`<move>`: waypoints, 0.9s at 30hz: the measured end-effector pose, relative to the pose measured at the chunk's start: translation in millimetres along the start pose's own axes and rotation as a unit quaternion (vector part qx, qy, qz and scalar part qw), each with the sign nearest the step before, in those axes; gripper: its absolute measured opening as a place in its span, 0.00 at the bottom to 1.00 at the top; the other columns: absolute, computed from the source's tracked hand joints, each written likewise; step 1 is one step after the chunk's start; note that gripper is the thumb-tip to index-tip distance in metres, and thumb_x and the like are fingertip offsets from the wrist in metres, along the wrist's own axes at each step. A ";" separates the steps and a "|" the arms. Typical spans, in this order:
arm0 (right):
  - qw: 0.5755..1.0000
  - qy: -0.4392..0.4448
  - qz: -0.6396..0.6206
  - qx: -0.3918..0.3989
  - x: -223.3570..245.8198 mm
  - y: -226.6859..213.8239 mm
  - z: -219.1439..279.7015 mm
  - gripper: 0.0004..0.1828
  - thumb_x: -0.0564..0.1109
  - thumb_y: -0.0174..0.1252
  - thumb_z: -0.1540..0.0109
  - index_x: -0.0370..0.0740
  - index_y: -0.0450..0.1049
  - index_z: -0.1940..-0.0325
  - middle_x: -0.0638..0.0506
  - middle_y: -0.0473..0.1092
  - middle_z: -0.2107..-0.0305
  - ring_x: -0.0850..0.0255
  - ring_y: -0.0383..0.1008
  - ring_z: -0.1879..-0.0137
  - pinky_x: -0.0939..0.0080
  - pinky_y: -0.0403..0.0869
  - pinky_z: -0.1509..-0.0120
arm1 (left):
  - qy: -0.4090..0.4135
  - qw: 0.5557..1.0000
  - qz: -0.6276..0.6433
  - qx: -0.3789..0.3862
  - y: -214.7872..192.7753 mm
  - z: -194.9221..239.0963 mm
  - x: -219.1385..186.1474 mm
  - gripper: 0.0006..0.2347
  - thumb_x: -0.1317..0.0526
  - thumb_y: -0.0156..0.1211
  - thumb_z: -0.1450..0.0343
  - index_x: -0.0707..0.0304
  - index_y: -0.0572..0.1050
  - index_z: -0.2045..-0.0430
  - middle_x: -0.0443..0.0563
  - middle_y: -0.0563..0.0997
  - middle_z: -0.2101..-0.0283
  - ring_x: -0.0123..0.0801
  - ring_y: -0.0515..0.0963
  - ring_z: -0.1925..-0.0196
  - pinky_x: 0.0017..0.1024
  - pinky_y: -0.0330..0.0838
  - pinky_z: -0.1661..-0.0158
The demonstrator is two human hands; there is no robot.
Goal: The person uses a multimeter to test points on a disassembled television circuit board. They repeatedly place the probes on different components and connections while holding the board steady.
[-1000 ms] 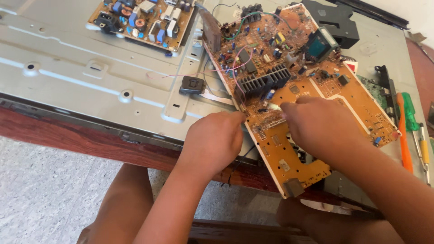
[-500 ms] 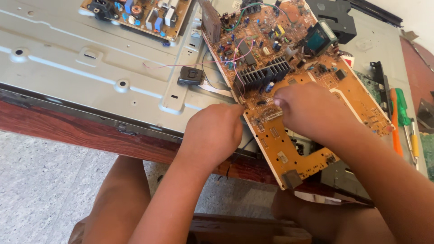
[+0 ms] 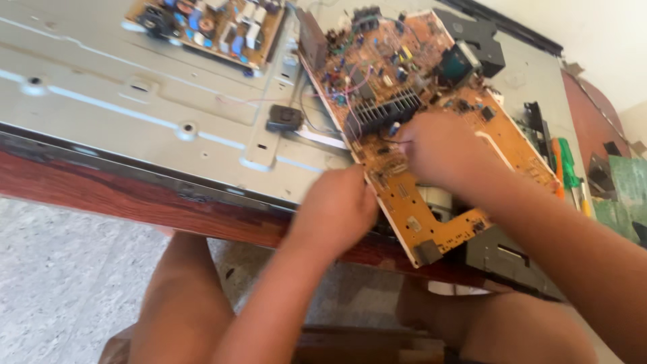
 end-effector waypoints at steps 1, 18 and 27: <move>0.997 -0.021 -0.069 -0.036 -7.9 -0.2 -5.5 0.07 0.46 0.65 0.46 0.43 0.85 0.66 0.44 0.78 0.70 0.46 0.78 0.64 0.48 0.74 0.62 | -0.047 0.998 0.036 -0.008 2.5 -2.9 0.7 0.09 0.61 0.55 0.32 0.71 0.74 0.71 0.70 0.81 0.72 0.65 0.80 0.65 0.55 0.73 0.59; 0.948 0.068 -0.193 -0.245 -6.2 32.9 8.1 0.10 0.46 0.64 0.36 0.36 0.82 0.62 0.40 0.75 0.72 0.45 0.75 0.65 0.47 0.72 0.58 | -0.231 0.922 0.311 -0.010 33.1 -5.7 13.1 0.21 0.51 0.46 0.22 0.73 0.77 0.76 0.64 0.82 0.76 0.45 0.85 0.74 0.37 0.80 0.68; 0.967 0.058 -0.180 -0.171 -7.8 16.0 3.3 0.11 0.48 0.64 0.41 0.37 0.82 0.65 0.40 0.75 0.71 0.43 0.77 0.64 0.45 0.73 0.58 | -0.182 0.968 0.172 0.025 33.1 -5.0 13.0 0.14 0.56 0.56 0.28 0.71 0.78 0.77 0.56 0.81 0.81 0.34 0.85 0.80 0.33 0.77 0.73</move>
Point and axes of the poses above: each hand's wrist, its own z-axis away from the middle knuckle, its own y-axis out of the palm, x = y × z, the point moved 2 cm from there along -z, towards the middle knuckle
